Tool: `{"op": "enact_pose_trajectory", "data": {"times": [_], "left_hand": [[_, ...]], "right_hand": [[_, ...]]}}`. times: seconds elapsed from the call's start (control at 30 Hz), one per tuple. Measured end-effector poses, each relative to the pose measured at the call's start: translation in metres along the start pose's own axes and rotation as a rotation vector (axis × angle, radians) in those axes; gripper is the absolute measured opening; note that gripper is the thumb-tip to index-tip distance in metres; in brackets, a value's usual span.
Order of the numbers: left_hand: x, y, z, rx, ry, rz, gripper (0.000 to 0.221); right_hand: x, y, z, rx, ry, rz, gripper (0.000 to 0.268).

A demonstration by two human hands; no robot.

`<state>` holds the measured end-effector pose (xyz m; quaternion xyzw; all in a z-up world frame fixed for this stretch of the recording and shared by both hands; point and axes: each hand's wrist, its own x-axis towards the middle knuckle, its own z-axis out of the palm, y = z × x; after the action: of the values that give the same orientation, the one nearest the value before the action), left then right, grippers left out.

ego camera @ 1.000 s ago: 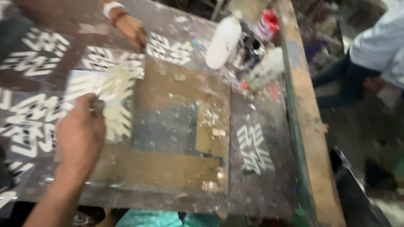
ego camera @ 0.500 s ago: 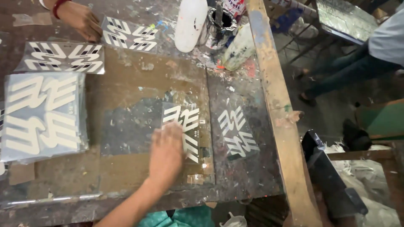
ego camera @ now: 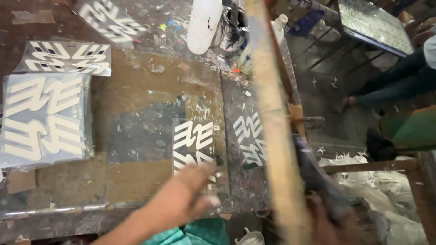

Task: The recorder is screen printing black patterns onto white stickers using a squeegee and a printing frame.

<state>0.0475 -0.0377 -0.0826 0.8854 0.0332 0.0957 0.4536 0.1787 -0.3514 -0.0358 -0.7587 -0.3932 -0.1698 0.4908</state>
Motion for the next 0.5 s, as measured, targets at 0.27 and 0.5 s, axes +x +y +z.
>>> {"op": "enact_pose_trajectory", "data": {"times": [0.27,0.5], "left_hand": [[-0.021,-0.015,-0.063,-0.469,0.538,-0.472,0.051],[-0.023,-0.057,-0.038,0.209,0.429,-0.857,0.064]], "right_hand": [[0.028,0.003,0.108,0.064,-0.457,0.013,0.048],[0.015,0.012,0.137,0.138,-0.768,0.016,0.044]]}}
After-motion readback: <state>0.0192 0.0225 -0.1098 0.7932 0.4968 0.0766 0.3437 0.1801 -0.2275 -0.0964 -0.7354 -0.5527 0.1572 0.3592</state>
